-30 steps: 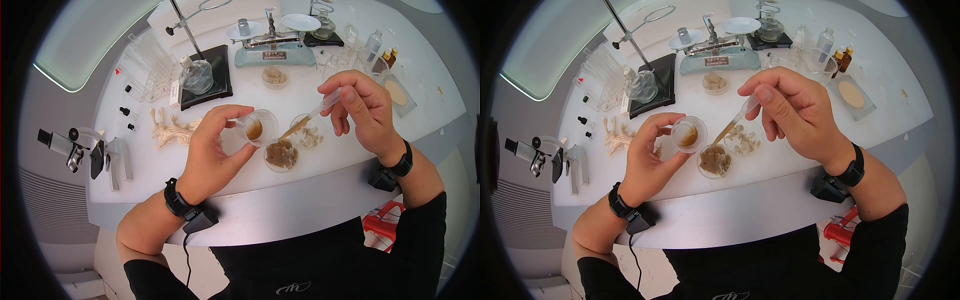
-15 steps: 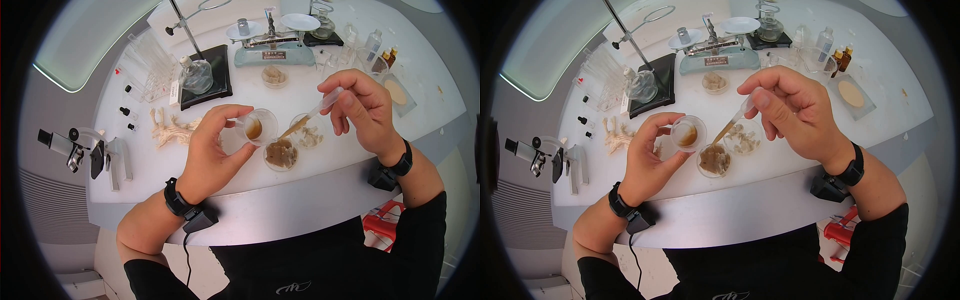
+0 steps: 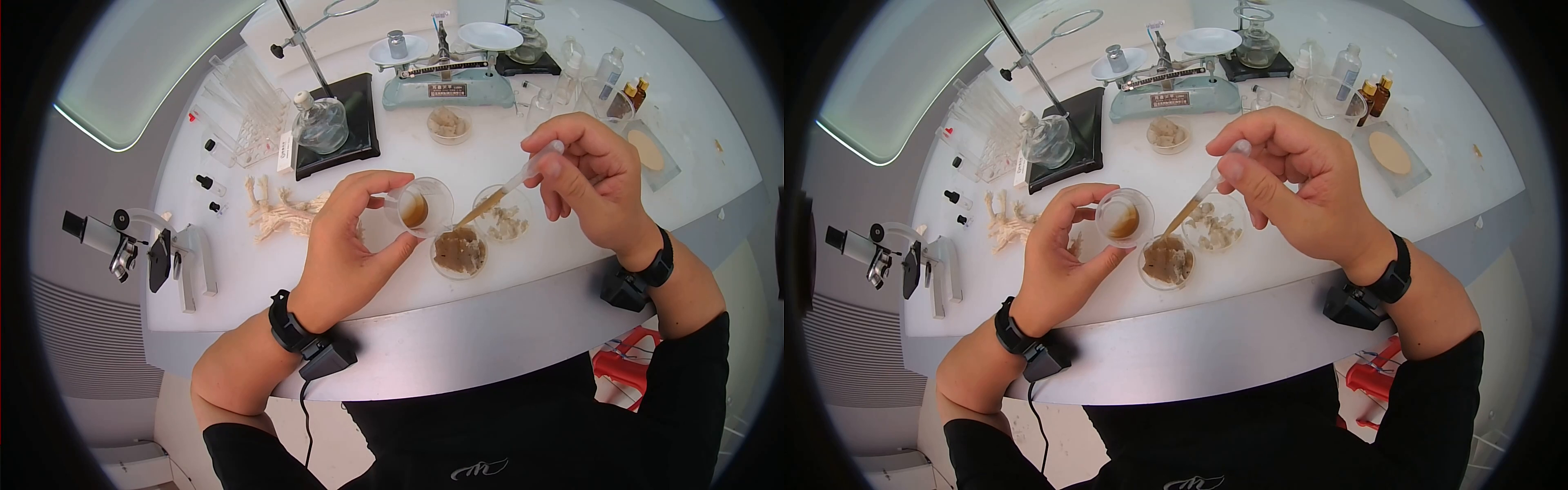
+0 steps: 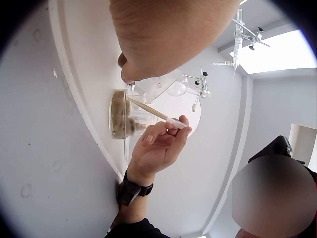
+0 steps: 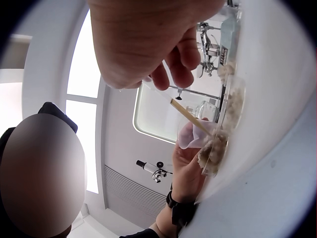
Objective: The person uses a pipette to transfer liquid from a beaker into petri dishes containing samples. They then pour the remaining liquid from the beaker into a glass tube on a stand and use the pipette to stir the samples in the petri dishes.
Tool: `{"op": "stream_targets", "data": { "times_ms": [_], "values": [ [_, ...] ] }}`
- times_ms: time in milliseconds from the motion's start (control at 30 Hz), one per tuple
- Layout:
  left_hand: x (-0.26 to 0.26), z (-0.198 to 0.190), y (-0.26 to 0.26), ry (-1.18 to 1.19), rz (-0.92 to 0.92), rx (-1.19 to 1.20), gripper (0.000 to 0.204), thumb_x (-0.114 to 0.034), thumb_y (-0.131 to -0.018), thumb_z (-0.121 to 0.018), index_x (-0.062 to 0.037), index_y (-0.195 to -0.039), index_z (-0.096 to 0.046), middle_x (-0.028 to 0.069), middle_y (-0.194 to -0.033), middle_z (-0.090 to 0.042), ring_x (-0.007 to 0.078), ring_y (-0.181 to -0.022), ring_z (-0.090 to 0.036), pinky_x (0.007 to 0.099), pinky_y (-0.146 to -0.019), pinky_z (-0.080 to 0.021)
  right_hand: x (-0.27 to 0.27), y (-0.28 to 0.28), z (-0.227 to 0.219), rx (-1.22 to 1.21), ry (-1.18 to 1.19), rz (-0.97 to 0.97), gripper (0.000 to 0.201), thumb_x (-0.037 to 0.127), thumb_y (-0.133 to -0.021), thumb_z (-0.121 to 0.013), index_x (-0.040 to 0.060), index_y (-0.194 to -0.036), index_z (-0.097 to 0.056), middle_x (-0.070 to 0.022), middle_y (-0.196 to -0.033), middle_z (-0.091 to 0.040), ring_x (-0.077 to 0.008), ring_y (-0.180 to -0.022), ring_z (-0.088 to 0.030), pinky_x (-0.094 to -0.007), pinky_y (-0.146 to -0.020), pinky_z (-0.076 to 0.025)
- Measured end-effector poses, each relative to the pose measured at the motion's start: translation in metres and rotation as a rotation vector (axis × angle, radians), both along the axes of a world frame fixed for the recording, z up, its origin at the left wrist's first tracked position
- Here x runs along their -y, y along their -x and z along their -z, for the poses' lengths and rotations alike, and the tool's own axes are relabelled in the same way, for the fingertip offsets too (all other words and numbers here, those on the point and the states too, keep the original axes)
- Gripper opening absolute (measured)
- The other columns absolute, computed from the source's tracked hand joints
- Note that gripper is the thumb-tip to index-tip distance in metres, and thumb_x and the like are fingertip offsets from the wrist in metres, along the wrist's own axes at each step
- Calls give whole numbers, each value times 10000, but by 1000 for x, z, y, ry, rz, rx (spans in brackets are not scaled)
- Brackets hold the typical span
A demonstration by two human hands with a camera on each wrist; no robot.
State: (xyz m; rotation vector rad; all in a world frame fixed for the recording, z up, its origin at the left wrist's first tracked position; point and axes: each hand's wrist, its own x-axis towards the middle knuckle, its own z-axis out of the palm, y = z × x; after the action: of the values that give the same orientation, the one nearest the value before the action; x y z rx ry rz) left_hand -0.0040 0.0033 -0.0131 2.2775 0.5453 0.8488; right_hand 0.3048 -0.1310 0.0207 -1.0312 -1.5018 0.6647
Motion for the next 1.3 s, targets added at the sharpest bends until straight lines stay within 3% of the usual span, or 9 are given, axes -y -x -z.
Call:
{"op": "stream_targets", "data": {
  "times_ms": [333, 400, 933, 1300],
  "values": [
    [-1, 0, 0, -12, -2, 5, 560, -58, -925, -916, -68, -1439, -693, 80, -1428, -733, 216, -1307, -688, 395, -1111, -541, -3, -7, 5, -134, -62, 4, 239, 203, -1187, -658, -8, -1281, -720, -83, -941, -778, -47, -572, -628, -199, -510, -468],
    [-1, 0, 0, -13, 0, 9, 563, -55, -923, -915, -67, -1440, -693, 81, -1428, -733, 217, -1305, -688, 394, -1111, -541, -6, -7, 5, -255, -95, 10, 256, 221, -1195, -644, -9, -1286, -711, -96, -925, -779, -53, -544, -620, -204, -498, -461],
    [-1, -1, 0, -32, 13, 12, 578, -39, -904, -916, -62, -1440, -702, 91, -1425, -732, 228, -1300, -684, 386, -1099, -546, -6, -4, 6, -134, -33, -9, 224, 169, -1157, -714, -2, -1302, -714, -108, -995, -798, -32, -572, -635, -191, -503, -462],
    [-1, -1, 0, -46, 17, 12, 584, -38, -898, -914, -64, -1442, -702, 90, -1424, -732, 228, -1297, -687, 387, -1098, -544, -5, -2, 7, -139, -53, 18, 147, 128, -1145, -735, 4, -1224, -738, -74, -921, -791, -22, -571, -629, -182, -500, -467]
  ]
}}
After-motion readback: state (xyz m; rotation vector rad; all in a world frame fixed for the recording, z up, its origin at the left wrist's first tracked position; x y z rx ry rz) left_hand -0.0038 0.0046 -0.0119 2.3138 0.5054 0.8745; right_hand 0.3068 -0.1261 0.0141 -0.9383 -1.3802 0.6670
